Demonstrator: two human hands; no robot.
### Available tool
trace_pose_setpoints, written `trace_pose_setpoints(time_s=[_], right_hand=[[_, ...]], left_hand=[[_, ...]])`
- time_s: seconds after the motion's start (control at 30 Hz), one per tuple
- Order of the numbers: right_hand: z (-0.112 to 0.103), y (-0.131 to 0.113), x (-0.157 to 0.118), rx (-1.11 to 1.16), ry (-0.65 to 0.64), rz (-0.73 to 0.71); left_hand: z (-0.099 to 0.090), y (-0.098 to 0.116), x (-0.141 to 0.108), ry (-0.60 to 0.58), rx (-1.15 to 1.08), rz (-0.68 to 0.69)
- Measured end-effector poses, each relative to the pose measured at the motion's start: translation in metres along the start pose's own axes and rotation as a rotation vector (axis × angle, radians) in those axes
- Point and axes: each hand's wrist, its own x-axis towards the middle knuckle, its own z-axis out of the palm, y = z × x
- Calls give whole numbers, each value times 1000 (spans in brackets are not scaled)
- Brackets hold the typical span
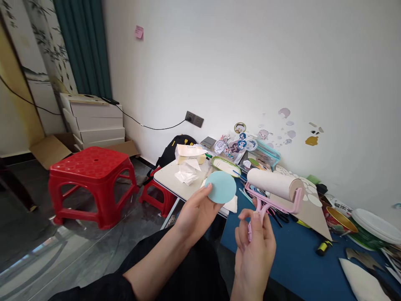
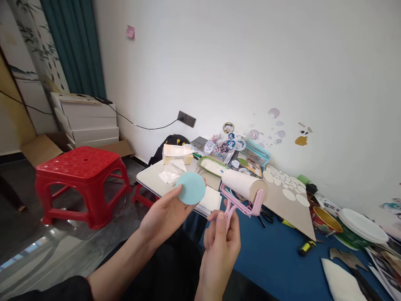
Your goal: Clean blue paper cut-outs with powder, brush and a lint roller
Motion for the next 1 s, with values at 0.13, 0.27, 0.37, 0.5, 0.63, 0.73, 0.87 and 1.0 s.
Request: trace_pose_setpoints(time_s=[0.13,0.27,0.37,0.5,0.63,0.73,0.87,1.0], right_hand=[[6,-2,-1,-51,37,-13],[11,-3,-1,-6,46,10],[12,-2,-2,9,50,1],[12,0,-3,-31,58,-37],[13,-1,-4,5,56,-38],[13,-3,-4,25,61,-42],[12,-4,-3,-50,56,-44],[12,0,-9,-268,172,-231]], left_hand=[[7,-3,-7,-8,-41,-73],[8,-6,-10,-49,-16,-85],[8,-7,-11,-81,-11,-94],[10,-8,-13,-103,11,-101],[11,-6,-15,-116,-16,-111],[11,-3,-16,-116,-36,-126],[9,-1,-16,-64,-4,-82],[9,-5,-18,152,78,5]])
